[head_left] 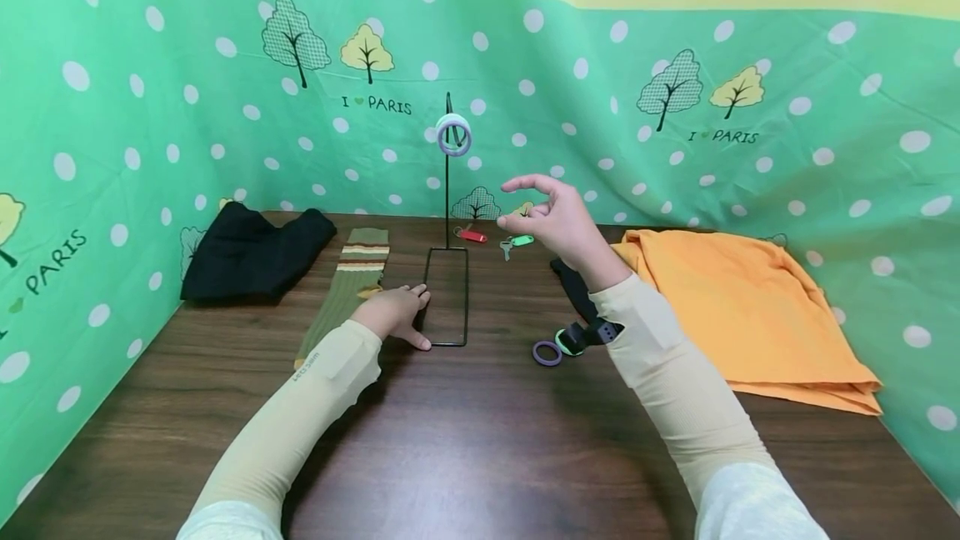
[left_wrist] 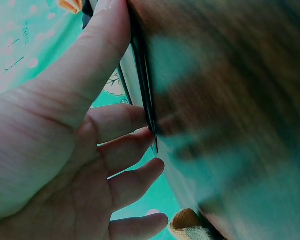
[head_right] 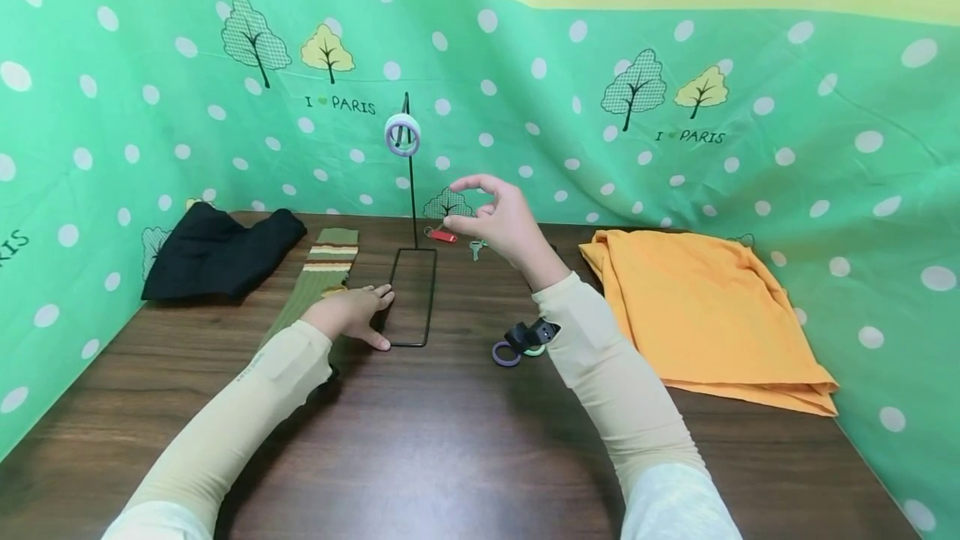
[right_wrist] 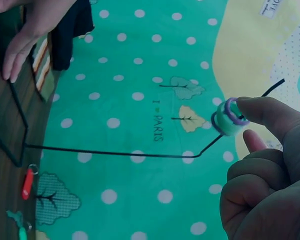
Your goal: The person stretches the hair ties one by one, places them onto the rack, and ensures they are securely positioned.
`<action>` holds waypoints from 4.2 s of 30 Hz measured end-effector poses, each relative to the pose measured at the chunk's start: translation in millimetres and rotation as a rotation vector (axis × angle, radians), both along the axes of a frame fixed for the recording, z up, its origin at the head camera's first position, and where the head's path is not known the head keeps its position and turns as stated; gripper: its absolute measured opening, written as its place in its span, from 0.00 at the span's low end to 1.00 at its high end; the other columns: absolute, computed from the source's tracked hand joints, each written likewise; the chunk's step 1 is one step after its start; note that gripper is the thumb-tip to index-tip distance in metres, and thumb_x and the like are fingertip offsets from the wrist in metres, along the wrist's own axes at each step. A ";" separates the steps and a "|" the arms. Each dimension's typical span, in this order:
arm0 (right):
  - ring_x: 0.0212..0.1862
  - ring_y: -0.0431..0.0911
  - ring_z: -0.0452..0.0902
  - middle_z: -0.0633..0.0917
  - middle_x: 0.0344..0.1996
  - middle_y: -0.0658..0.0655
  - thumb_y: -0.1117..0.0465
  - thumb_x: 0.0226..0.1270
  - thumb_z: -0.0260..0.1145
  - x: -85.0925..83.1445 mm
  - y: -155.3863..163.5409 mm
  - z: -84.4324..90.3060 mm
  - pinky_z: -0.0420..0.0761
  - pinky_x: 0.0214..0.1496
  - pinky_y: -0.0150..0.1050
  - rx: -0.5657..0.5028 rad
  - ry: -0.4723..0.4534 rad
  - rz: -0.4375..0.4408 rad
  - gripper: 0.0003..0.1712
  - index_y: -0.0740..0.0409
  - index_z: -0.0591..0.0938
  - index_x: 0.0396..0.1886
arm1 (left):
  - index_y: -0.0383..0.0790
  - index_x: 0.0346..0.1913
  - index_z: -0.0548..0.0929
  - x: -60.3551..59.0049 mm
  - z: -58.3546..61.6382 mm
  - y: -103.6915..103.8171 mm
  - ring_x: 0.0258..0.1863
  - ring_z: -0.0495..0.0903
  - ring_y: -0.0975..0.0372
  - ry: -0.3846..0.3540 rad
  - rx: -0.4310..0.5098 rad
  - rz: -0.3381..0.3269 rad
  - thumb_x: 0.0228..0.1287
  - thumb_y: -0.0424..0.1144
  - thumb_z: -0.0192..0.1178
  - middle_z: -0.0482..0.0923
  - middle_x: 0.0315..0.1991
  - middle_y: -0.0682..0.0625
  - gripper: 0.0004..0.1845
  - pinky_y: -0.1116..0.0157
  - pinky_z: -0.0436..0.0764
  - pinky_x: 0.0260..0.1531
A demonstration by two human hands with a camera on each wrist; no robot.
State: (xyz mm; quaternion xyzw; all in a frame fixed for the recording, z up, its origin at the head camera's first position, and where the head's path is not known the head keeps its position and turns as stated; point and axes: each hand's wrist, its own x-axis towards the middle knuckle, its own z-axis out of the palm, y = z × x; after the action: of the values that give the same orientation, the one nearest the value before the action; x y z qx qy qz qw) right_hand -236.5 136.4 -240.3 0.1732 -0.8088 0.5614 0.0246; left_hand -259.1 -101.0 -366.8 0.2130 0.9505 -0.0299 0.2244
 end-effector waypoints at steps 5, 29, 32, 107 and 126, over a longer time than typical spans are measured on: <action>0.12 0.41 0.45 0.54 0.08 0.46 0.64 0.54 0.70 -1.7 7.7 -13.3 0.54 0.14 0.33 0.018 -0.044 -0.009 0.24 0.55 0.76 0.53 | 0.39 0.73 0.51 1.3 1.6 0.2 0.73 0.46 0.50 -0.007 -0.004 0.005 0.50 0.61 0.62 0.43 0.74 0.46 0.52 0.51 0.58 0.67; 0.08 0.37 0.49 0.59 0.05 0.43 0.61 0.55 0.70 -3.8 54.7 -76.6 0.55 0.11 0.31 0.130 -0.258 -0.096 0.24 0.53 0.75 0.52 | 0.39 0.73 0.50 -1.6 -0.5 -0.6 0.73 0.45 0.50 -0.017 0.001 -0.002 0.51 0.61 0.62 0.42 0.75 0.46 0.53 0.52 0.57 0.67; 0.08 0.37 0.47 0.59 0.05 0.43 0.61 0.54 0.70 -2.5 61.9 -82.6 0.53 0.11 0.31 0.135 -0.308 -0.089 0.25 0.52 0.75 0.53 | 0.39 0.73 0.49 -1.4 -0.6 -0.5 0.73 0.45 0.50 -0.020 0.002 0.001 0.51 0.61 0.62 0.41 0.75 0.46 0.53 0.52 0.57 0.67; 0.08 0.39 0.52 0.66 0.08 0.46 0.69 0.51 0.67 17.3 77.7 -108.8 0.55 0.11 0.30 0.343 -0.459 0.098 0.24 0.62 0.73 0.50 | 0.41 0.73 0.48 -3.6 -1.0 -0.4 0.73 0.43 0.51 -0.042 0.007 0.022 0.51 0.61 0.61 0.39 0.75 0.47 0.53 0.52 0.56 0.68; 0.13 0.37 0.53 0.61 0.09 0.45 0.67 0.51 0.68 17.3 31.1 -35.3 0.59 0.17 0.30 0.385 -0.133 0.216 0.18 0.60 0.76 0.44 | 0.40 0.73 0.50 -0.8 0.9 0.9 0.73 0.45 0.50 -0.024 -0.002 0.016 0.51 0.61 0.62 0.41 0.75 0.47 0.52 0.51 0.58 0.67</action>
State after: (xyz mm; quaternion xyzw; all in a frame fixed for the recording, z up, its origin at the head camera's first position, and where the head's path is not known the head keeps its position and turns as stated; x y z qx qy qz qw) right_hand -219.2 167.4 -275.6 0.2228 -0.8776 0.4064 -0.1227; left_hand -259.8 -100.0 -366.0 0.2056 0.9493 -0.0264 0.2363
